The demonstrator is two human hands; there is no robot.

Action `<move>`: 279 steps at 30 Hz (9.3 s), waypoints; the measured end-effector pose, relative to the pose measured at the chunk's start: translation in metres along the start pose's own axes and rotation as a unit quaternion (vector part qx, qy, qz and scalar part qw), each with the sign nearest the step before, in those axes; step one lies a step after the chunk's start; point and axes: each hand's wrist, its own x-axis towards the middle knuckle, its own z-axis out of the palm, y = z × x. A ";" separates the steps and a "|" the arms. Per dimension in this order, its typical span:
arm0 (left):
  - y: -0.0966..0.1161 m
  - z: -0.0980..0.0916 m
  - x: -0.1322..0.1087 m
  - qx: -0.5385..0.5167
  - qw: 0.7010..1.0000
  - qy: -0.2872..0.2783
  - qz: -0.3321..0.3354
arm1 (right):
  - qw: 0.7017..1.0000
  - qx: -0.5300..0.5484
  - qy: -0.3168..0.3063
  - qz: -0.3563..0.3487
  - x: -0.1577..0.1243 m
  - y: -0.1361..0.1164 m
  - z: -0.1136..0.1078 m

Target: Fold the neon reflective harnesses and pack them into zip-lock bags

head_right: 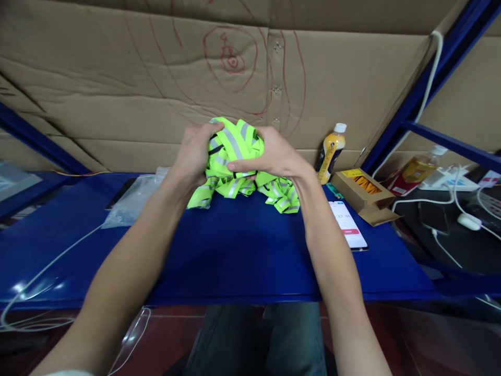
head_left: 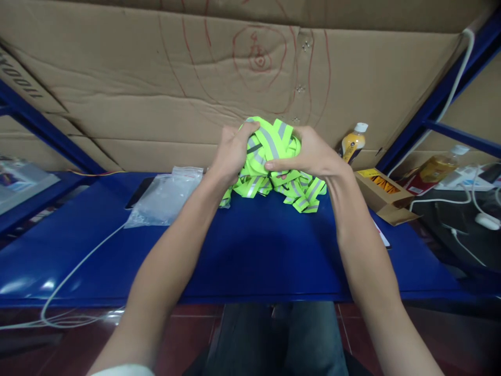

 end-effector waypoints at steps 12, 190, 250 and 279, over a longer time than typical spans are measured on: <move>-0.007 -0.013 -0.006 0.327 0.877 0.129 0.327 | 0.998 0.022 0.050 -0.010 0.010 0.013 0.010; -0.072 -0.050 -0.095 0.440 0.852 -0.030 0.284 | 0.902 0.347 0.125 0.225 -0.099 0.071 0.113; -0.075 -0.036 -0.113 0.591 0.712 -0.272 0.264 | 0.970 -0.220 -0.055 0.087 -0.097 0.064 0.112; -0.057 -0.035 -0.103 0.662 0.655 -0.341 0.128 | 0.948 -0.280 -0.153 0.000 -0.091 0.058 0.083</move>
